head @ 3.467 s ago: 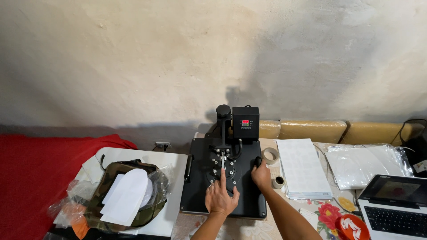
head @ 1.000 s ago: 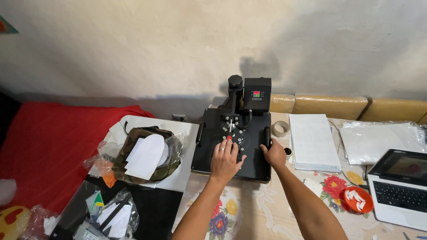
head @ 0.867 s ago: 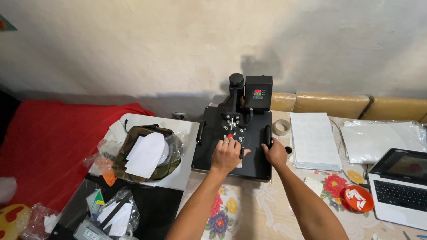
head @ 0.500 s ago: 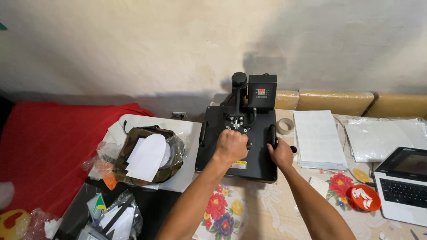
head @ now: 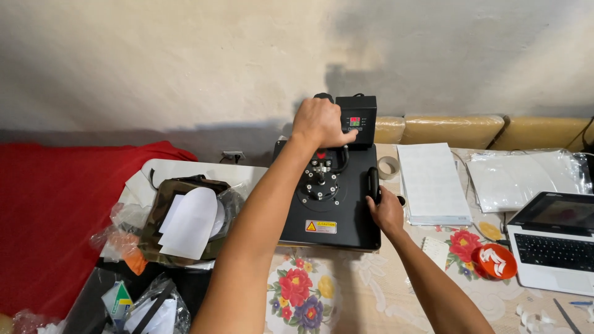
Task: Preparing a heat press machine by peeling and arranging stickers on transfer paper.
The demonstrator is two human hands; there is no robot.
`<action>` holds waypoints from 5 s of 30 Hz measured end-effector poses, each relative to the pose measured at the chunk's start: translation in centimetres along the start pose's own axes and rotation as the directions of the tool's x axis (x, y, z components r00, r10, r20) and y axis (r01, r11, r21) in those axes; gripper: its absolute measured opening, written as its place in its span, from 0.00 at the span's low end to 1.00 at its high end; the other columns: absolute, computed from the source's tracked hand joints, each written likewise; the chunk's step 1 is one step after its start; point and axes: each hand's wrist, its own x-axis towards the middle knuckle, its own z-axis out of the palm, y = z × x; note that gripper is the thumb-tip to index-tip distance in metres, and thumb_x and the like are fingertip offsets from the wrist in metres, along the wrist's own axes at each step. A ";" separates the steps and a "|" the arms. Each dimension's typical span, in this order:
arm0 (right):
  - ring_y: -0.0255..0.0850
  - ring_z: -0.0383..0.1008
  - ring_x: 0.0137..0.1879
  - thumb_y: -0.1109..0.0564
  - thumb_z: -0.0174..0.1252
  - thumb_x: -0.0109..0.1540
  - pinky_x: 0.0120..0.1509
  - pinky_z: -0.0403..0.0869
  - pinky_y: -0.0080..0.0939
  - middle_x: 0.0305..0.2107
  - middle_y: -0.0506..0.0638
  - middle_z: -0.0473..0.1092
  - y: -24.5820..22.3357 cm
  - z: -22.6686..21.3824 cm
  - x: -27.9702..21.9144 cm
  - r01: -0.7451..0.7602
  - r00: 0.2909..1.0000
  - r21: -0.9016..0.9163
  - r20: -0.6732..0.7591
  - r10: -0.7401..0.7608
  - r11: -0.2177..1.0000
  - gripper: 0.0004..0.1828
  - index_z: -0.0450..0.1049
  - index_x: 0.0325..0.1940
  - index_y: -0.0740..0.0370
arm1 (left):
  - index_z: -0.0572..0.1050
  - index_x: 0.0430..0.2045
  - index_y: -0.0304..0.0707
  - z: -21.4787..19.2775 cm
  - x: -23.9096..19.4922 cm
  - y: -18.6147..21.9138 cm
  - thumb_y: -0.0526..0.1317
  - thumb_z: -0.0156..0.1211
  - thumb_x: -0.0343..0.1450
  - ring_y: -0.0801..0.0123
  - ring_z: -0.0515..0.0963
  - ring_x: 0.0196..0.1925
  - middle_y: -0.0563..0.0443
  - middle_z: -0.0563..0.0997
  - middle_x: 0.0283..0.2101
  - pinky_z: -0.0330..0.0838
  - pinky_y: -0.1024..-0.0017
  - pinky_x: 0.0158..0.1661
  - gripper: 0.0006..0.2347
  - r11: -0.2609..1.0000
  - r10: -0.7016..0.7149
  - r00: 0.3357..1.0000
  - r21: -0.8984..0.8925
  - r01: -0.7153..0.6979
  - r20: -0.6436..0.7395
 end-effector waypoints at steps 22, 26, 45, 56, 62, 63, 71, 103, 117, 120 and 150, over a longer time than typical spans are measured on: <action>0.58 0.80 0.68 0.48 0.64 0.74 0.71 0.83 0.50 0.55 0.62 0.80 2.1 -0.6 -7.1 -0.049 0.996 0.304 -0.060 0.071 0.951 0.29 0.74 0.76 0.67 | 0.70 0.07 0.48 7.4 10.4 -7.0 0.72 0.48 0.76 0.63 0.70 0.16 0.52 0.68 0.10 0.74 0.62 0.31 0.33 0.991 -0.003 0.995 -0.131 0.017 0.104; 0.51 0.83 0.63 0.45 0.62 0.74 0.68 0.82 0.50 0.55 0.56 0.82 5.1 2.2 -10.3 -0.210 0.970 0.421 -0.022 0.241 0.883 0.26 0.78 0.72 0.62 | 0.71 0.09 0.44 8.0 11.2 -6.8 0.74 0.49 0.76 0.53 0.75 0.26 0.48 0.75 0.18 0.75 0.55 0.35 0.35 0.992 -0.049 0.983 -0.105 0.068 0.174; 0.45 0.80 0.55 0.55 0.64 0.73 0.62 0.78 0.45 0.50 0.56 0.82 7.5 8.9 -14.5 -0.549 0.793 0.726 0.295 0.534 0.414 0.21 0.81 0.69 0.64 | 0.83 0.37 0.45 25.8 -12.6 -15.1 0.54 0.59 0.81 0.55 0.81 0.51 0.51 0.85 0.46 0.71 0.54 0.52 0.15 0.497 -0.844 0.515 -0.582 0.643 -0.152; 0.45 0.73 0.43 0.64 0.60 0.76 0.53 0.76 0.45 0.39 0.55 0.75 11.0 12.7 -13.8 -0.514 0.784 0.831 0.354 0.510 0.213 0.04 0.80 0.52 0.66 | 0.88 0.41 0.44 31.1 -19.2 -16.7 0.54 0.58 0.82 0.46 0.86 0.48 0.46 0.91 0.44 0.75 0.51 0.50 0.17 0.513 -0.701 0.679 -0.507 0.692 0.217; 0.45 0.74 0.47 0.61 0.58 0.76 0.58 0.78 0.45 0.43 0.55 0.74 10.7 12.4 -14.1 -0.557 0.777 0.797 0.399 0.487 0.234 0.07 0.78 0.56 0.65 | 0.82 0.26 0.43 31.3 -18.5 -17.5 0.56 0.57 0.82 0.42 0.83 0.41 0.41 0.88 0.34 0.70 0.51 0.43 0.20 0.522 -0.687 0.665 -0.438 0.732 0.293; 0.45 0.74 0.48 0.60 0.57 0.77 0.59 0.77 0.45 0.44 0.55 0.75 10.8 12.6 -14.1 -0.566 0.773 0.785 0.399 0.493 0.253 0.09 0.79 0.58 0.66 | 0.79 0.22 0.42 31.0 -18.4 -17.4 0.55 0.57 0.83 0.42 0.81 0.39 0.39 0.86 0.32 0.68 0.50 0.43 0.22 0.503 -0.680 0.657 -0.446 0.740 0.324; 0.44 0.73 0.45 0.60 0.58 0.77 0.55 0.77 0.45 0.41 0.53 0.75 11.2 11.6 -15.6 -0.534 0.778 0.813 0.365 0.511 0.232 0.08 0.81 0.54 0.64 | 0.77 0.20 0.38 31.7 -17.9 -17.8 0.59 0.53 0.83 0.39 0.82 0.40 0.38 0.86 0.33 0.69 0.50 0.44 0.26 0.473 -0.692 0.601 -0.378 0.796 0.401; 0.48 0.78 0.53 0.60 0.59 0.74 0.56 0.80 0.48 0.43 0.56 0.75 12.0 7.8 -21.1 -0.478 0.762 0.861 0.306 0.571 0.177 0.09 0.80 0.54 0.68 | 0.83 0.50 0.18 34.7 -8.7 9.0 0.39 0.52 0.84 0.70 0.90 0.35 0.35 0.92 0.41 0.87 0.78 0.38 0.17 0.097 -0.229 0.608 -0.604 0.791 0.760; 0.50 0.76 0.55 0.59 0.52 0.81 0.64 0.74 0.52 0.47 0.59 0.78 16.1 -8.4 -33.0 -0.645 0.672 0.694 0.315 0.670 0.320 0.11 0.79 0.57 0.67 | 0.78 0.62 0.23 26.2 -4.5 11.3 0.49 0.51 0.85 0.63 0.89 0.46 0.39 0.92 0.50 0.82 0.74 0.41 0.22 0.116 -0.063 0.525 -0.517 0.848 0.849; 0.52 0.77 0.58 0.59 0.55 0.81 0.65 0.73 0.54 0.49 0.61 0.79 20.2 -10.5 -36.5 -0.707 0.616 0.616 0.296 0.730 0.348 0.11 0.79 0.59 0.69 | 0.83 0.46 0.33 25.6 -6.2 9.3 0.50 0.58 0.83 0.71 0.83 0.35 0.43 0.92 0.49 0.75 0.78 0.30 0.16 0.048 -0.057 0.610 -0.608 0.792 0.790; 0.66 0.80 0.55 0.54 0.51 0.77 0.54 0.77 0.68 0.47 0.69 0.80 27.8 -17.0 -42.4 -0.637 0.767 -0.200 -0.062 0.639 0.745 0.18 0.85 0.49 0.65 | 0.87 0.39 0.40 36.0 -46.9 8.9 0.43 0.64 0.79 0.69 0.87 0.32 0.51 0.93 0.34 0.79 0.72 0.38 0.09 0.101 -0.400 0.450 -0.450 0.888 0.798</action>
